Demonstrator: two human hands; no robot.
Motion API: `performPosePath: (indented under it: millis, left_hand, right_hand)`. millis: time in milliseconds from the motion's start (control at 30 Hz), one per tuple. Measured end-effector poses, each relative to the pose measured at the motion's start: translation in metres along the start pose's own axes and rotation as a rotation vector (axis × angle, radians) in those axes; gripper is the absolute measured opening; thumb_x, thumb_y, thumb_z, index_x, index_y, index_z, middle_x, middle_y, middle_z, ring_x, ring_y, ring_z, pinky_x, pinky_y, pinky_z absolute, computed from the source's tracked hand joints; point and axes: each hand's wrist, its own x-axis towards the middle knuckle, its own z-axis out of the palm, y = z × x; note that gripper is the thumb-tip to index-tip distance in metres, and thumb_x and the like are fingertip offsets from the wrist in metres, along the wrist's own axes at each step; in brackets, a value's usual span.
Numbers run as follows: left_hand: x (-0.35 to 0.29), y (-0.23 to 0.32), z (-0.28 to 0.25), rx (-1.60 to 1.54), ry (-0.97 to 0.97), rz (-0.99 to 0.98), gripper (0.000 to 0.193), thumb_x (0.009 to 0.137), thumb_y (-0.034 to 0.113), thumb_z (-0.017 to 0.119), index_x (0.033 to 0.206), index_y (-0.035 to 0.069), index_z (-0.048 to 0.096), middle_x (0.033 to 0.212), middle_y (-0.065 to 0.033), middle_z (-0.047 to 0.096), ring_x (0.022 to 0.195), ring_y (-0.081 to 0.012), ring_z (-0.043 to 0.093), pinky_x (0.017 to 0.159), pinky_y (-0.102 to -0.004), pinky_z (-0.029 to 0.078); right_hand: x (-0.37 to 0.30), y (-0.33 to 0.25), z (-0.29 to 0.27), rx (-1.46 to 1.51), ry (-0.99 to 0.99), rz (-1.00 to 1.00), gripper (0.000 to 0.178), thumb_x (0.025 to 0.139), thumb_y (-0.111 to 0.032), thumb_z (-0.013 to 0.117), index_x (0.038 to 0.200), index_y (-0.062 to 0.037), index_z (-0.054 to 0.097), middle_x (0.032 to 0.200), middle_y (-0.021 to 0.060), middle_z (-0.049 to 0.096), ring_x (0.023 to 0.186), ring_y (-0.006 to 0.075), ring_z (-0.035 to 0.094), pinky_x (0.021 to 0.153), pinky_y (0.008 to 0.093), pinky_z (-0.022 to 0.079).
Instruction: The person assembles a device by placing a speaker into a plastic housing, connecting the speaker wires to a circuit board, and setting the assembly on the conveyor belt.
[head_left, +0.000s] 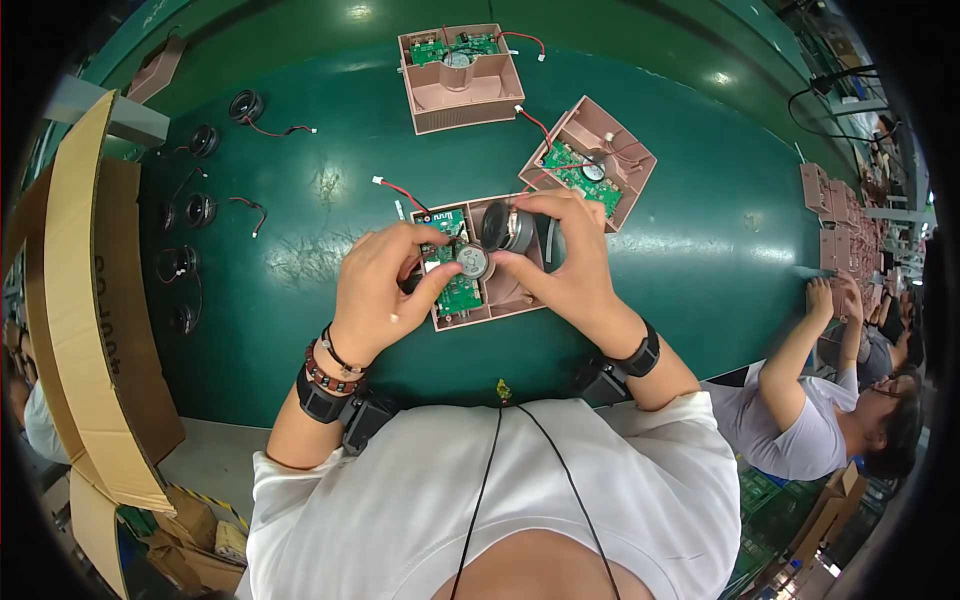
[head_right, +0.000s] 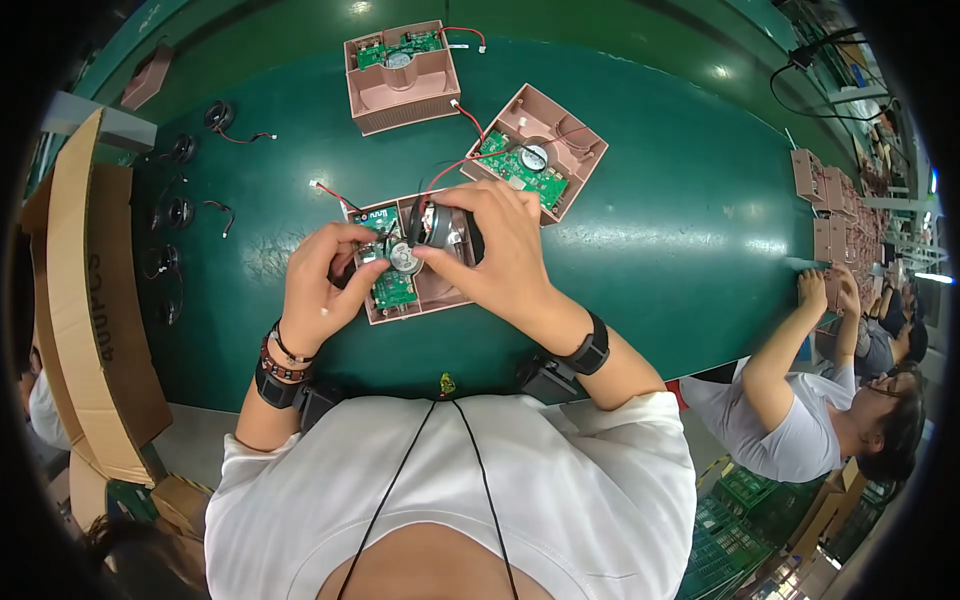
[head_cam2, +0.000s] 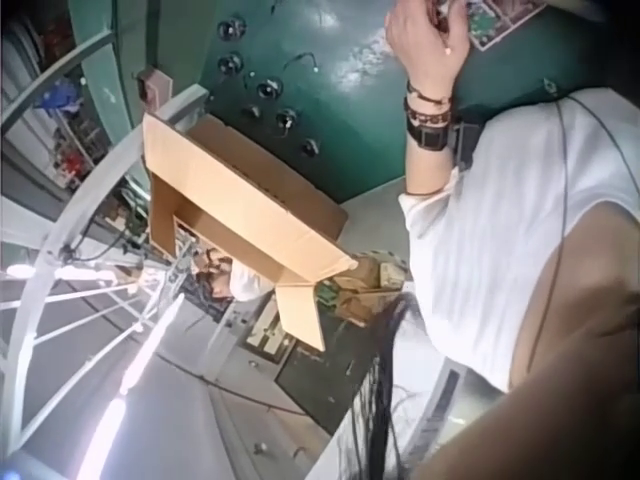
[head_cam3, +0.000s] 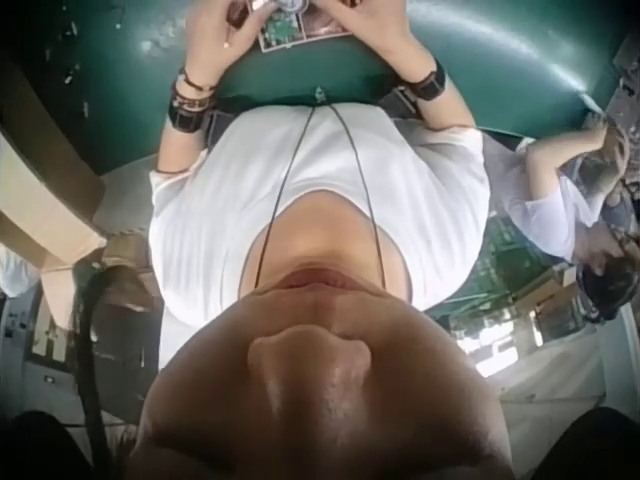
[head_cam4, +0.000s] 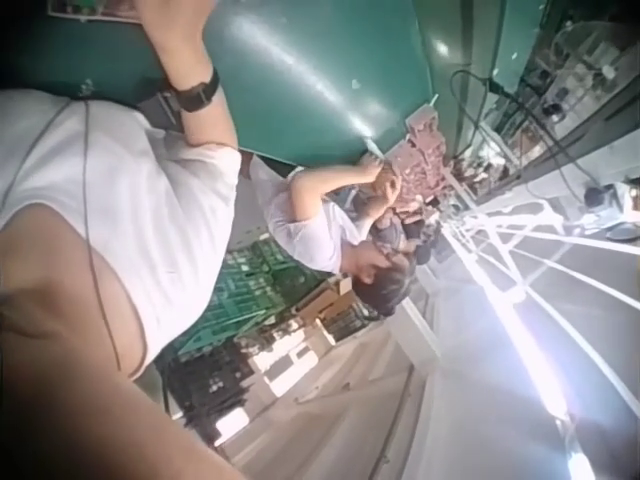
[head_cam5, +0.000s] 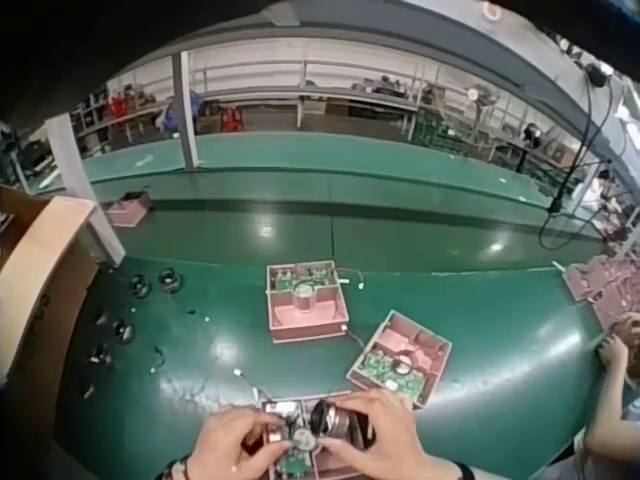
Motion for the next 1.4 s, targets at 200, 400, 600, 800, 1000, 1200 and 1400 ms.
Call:
performPosePath:
  millis: [200, 400, 600, 800, 1000, 1200, 1400]
  left_hand:
    - [0.001, -0.001, 0.002, -0.097, -0.03, -0.195, 0.021, 0.078, 0.019, 0.073, 0.094, 0.008, 0.066, 0.054, -0.0021, 0.043, 0.046, -0.0156, 0.042, 0.046, -0.031, 0.033]
    - [0.0, -0.004, 0.002, -0.075, -0.04, -0.167, 0.021, 0.079, 0.018, 0.072, 0.097, 0.008, 0.066, 0.056, -0.0019, 0.045, 0.047, -0.0138, 0.043, 0.047, -0.0295, 0.034]
    - [-0.001, -0.005, 0.004, -0.074, -0.022, -0.153, 0.02, 0.079, 0.021, 0.072, 0.094, 0.009, 0.067, 0.055, -0.0018, 0.046, 0.046, -0.015, 0.044, 0.046, -0.0308, 0.033]
    - [-0.001, -0.006, 0.003, -0.062, -0.041, -0.131, 0.018, 0.079, 0.012, 0.071, 0.095, 0.007, 0.066, 0.059, -0.0021, 0.047, 0.051, -0.0135, 0.045, 0.05, -0.0287, 0.035]
    - [0.0, -0.008, 0.007, -0.056, 0.037, -0.053, 0.015, 0.077, 0.014, 0.072, 0.09, 0.009, 0.066, 0.055, -0.0009, 0.043, 0.048, -0.0164, 0.043, 0.05, -0.0315, 0.034]
    - [-0.001, -0.007, 0.006, -0.057, 0.032, -0.064, 0.016, 0.077, 0.014, 0.072, 0.091, 0.008, 0.066, 0.056, -0.0013, 0.043, 0.049, -0.0166, 0.043, 0.049, -0.0317, 0.034]
    - [0.001, -0.004, 0.004, -0.044, 0.059, -0.053, 0.023, 0.076, 0.015, 0.074, 0.094, 0.008, 0.064, 0.063, -0.003, 0.045, 0.059, -0.0183, 0.047, 0.054, -0.032, 0.036]
  right_hand:
    - [0.011, -0.006, -0.014, -0.109, -0.123, -0.096, 0.049, 0.067, -0.017, 0.081, 0.108, -0.0052, 0.057, 0.111, 0.0056, 0.063, 0.096, 0.0264, 0.054, 0.085, 0.0375, 0.04]
    - [0.018, -0.015, -0.022, -0.179, -0.187, -0.12, 0.044, 0.069, -0.015, 0.078, 0.107, -0.0047, 0.057, 0.112, 0.0058, 0.062, 0.096, 0.0271, 0.054, 0.084, 0.0365, 0.04]
    - [0.023, -0.023, -0.025, -0.222, -0.261, -0.113, 0.039, 0.071, -0.012, 0.076, 0.105, -0.005, 0.057, 0.112, 0.0052, 0.062, 0.095, 0.027, 0.053, 0.082, 0.0366, 0.04]
    - [0.025, -0.017, -0.023, -0.284, -0.274, -0.136, 0.033, 0.073, -0.01, 0.073, 0.102, -0.0065, 0.058, 0.104, 0.0041, 0.061, 0.091, 0.026, 0.052, 0.079, 0.0373, 0.039]
    - [0.02, -0.014, -0.014, -0.269, -0.296, -0.147, 0.03, 0.073, -0.012, 0.072, 0.101, -0.0086, 0.06, 0.097, 0.0035, 0.058, 0.089, 0.0245, 0.051, 0.075, 0.0368, 0.037]
    - [0.02, -0.021, -0.022, -0.395, -0.298, -0.127, 0.034, 0.071, -0.015, 0.073, 0.102, -0.0084, 0.059, 0.099, 0.0027, 0.057, 0.09, 0.0237, 0.051, 0.075, 0.0352, 0.036]
    - [0.02, -0.017, -0.019, -0.48, -0.333, -0.138, 0.038, 0.071, -0.016, 0.071, 0.105, -0.0077, 0.058, 0.102, 0.0021, 0.056, 0.09, 0.0227, 0.051, 0.075, 0.0344, 0.036]
